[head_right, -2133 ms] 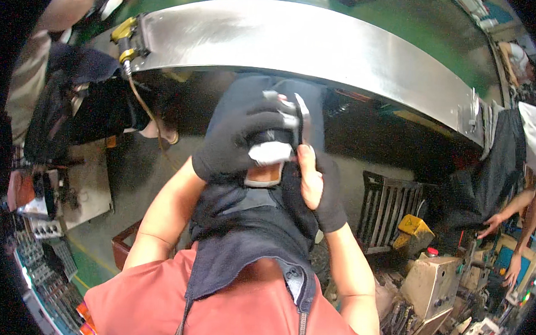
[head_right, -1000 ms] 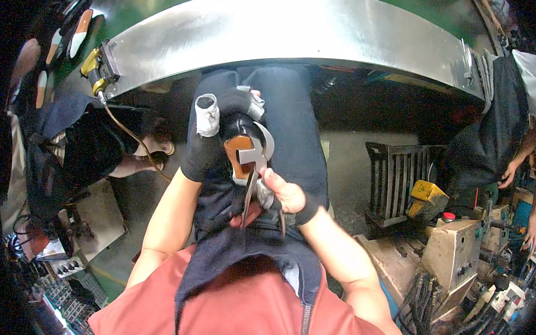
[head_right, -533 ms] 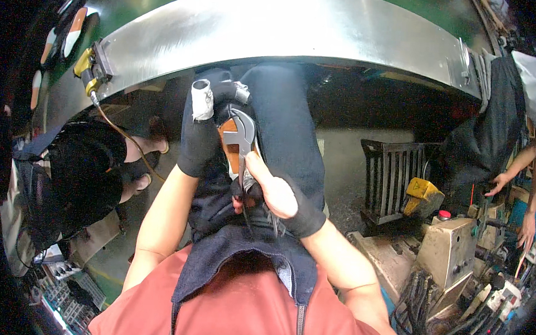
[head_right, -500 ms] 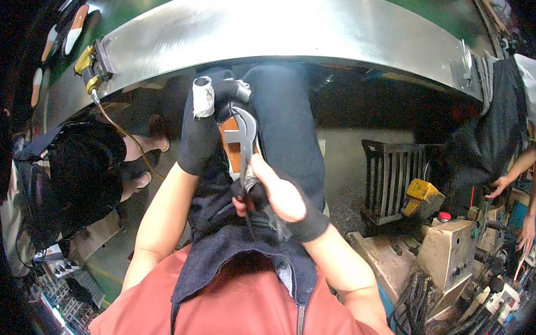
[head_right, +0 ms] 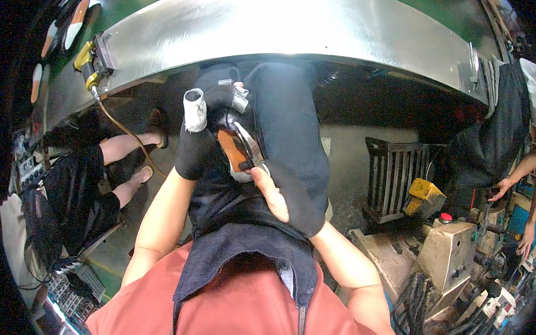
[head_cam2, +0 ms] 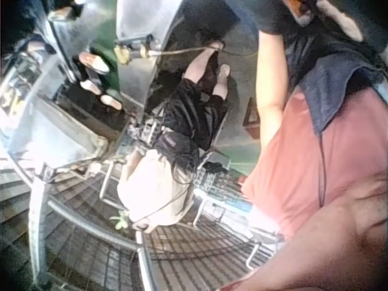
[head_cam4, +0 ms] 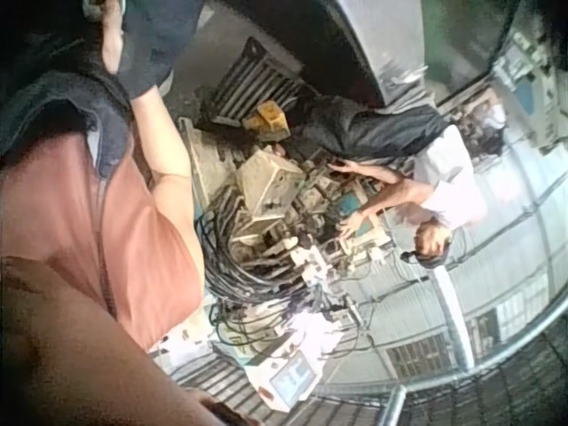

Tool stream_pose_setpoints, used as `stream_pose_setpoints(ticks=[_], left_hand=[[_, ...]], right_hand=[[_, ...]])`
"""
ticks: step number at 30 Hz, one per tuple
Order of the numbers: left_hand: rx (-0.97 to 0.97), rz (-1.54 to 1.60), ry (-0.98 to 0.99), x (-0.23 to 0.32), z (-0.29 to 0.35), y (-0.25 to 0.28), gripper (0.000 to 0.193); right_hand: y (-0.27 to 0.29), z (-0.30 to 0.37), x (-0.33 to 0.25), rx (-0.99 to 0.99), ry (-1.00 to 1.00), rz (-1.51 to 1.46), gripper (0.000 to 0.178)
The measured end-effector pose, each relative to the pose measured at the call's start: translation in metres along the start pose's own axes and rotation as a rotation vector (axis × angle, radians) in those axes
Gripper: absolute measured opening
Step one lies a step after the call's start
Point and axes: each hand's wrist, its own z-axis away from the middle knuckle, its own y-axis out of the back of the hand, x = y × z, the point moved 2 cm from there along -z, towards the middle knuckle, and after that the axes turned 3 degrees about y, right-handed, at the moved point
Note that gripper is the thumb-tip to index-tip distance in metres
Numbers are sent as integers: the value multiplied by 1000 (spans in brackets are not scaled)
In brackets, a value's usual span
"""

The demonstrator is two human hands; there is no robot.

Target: Pulling and trimming shoe upper components over a last using pliers on a production line.

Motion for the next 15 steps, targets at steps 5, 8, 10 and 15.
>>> stream_pose_setpoints(ticks=[5, 8, 10, 15], left_hand=[[-80, 102, -66, 10, 12, -3, 72], [-126, 199, 27, 28, 32, -6, 108], [-71, 433, 118, 40, 60, -13, 106], [-52, 164, 487, 48, 110, -23, 107]], right_hand=[[-2, 17, -16, 11, 3, 73, 36], [-12, 31, -8, -33, 187, 362, 22], [-8, 47, 9, -130, 295, 449, 20], [11, 85, 47, -288, 616, 491, 37]])
